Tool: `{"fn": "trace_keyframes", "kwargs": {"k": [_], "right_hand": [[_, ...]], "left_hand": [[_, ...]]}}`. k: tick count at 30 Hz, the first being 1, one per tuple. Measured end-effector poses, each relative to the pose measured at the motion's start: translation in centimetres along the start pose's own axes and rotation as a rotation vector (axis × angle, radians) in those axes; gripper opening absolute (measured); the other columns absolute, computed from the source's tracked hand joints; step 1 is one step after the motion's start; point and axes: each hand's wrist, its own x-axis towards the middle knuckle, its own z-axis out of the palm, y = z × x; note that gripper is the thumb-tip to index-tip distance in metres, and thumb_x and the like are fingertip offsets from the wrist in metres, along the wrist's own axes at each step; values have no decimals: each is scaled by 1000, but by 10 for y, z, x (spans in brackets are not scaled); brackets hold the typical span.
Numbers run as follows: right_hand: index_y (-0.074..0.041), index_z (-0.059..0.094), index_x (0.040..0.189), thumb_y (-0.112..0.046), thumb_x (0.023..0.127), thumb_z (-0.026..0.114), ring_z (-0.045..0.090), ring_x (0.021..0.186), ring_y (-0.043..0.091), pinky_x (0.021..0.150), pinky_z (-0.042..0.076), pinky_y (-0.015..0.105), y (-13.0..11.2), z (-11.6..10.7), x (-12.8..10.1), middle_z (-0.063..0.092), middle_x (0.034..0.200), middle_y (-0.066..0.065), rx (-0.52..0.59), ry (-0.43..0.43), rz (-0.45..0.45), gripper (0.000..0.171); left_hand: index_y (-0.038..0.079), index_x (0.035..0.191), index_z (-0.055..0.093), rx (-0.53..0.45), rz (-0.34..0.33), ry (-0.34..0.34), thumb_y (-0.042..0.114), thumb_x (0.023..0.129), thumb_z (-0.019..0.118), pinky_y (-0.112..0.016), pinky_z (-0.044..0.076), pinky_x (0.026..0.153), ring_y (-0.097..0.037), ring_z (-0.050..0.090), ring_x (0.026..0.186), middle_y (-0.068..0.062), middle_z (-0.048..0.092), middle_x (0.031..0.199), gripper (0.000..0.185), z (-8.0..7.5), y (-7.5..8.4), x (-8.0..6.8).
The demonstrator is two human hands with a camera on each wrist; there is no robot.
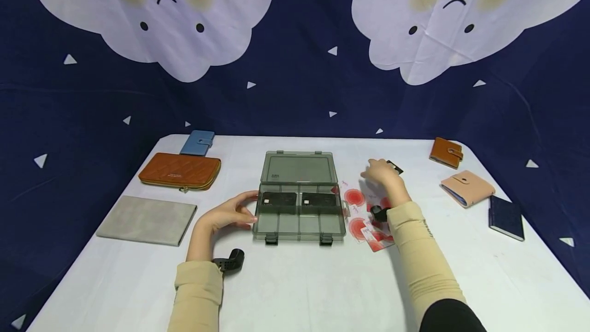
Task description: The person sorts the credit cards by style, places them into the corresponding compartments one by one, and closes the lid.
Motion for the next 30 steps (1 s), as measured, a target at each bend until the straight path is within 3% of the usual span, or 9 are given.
{"fn": "trace_keyframes", "kwargs": {"k": [3, 6, 9, 12, 15, 18, 24, 27, 30], "right_hand": [[5, 31, 138, -29, 88, 51, 26, 122, 57, 93, 25, 66, 17, 2, 4, 30, 135, 38, -39, -59, 88, 63], [5, 34, 136, -31, 88, 53, 26, 122, 56, 92, 25, 66, 25, 2, 4, 32, 134, 38, -48, -99, 100, 63], [9, 43, 126, -28, 89, 55, 36, 118, 52, 93, 32, 61, 31, 2, 4, 43, 125, 36, -64, -92, -7, 54], [12, 55, 100, -20, 86, 58, 53, 94, 39, 82, 44, 46, 37, 0, 4, 56, 98, 27, -50, -36, -142, 35], [7, 57, 84, -14, 81, 61, 51, 77, 28, 69, 43, 37, 43, -1, 5, 56, 83, 19, 15, 29, -177, 23], [5, 55, 91, -16, 77, 66, 49, 83, 32, 72, 42, 41, 46, -1, 5, 53, 93, 22, 69, 67, -70, 27], [9, 36, 117, -20, 77, 67, 33, 111, 49, 88, 31, 64, 53, -2, 3, 37, 117, 35, 153, -12, 268, 58], [10, 35, 115, -17, 77, 67, 33, 111, 50, 88, 31, 65, 59, -5, 4, 39, 117, 36, 156, -36, 305, 57], [12, 37, 113, -17, 76, 69, 36, 109, 49, 89, 33, 61, 66, -8, 4, 41, 115, 34, 140, -64, 275, 57]], "left_hand": [[3, 146, 20, 1, 3, 1, 11, 77, 74, -35, 52, 77, -15, 60, 80, -10, 59, 97, 88, 0, 0, -1], [3, 146, 20, 4, 4, 0, 11, 77, 74, -35, 52, 77, -15, 60, 81, -10, 59, 99, 87, 0, -1, 0], [3, 146, 20, 8, 5, 0, 11, 77, 74, -34, 51, 77, -15, 60, 81, -10, 59, 98, 87, 0, -1, 0], [3, 146, 20, 13, 5, 3, 11, 78, 73, -35, 51, 77, -15, 60, 81, -9, 60, 93, 87, -1, -2, 0], [3, 146, 20, 15, 5, 5, 11, 77, 73, -35, 52, 76, -16, 60, 81, -8, 61, 89, 87, -2, -2, 1], [3, 146, 21, 9, 5, 6, 11, 77, 74, -36, 52, 76, -16, 60, 80, -9, 61, 89, 87, -2, -2, 1], [2, 146, 21, 5, 9, 1, 11, 77, 74, -35, 52, 76, -15, 60, 80, -9, 59, 96, 87, 1, -1, 1], [2, 145, 21, 10, 8, 4, 12, 76, 75, -34, 52, 76, -15, 60, 80, -9, 59, 93, 88, 2, 0, 1], [3, 145, 22, 10, 7, 6, 12, 76, 75, -34, 52, 76, -15, 59, 80, -9, 59, 94, 88, 3, 0, 1]]}}
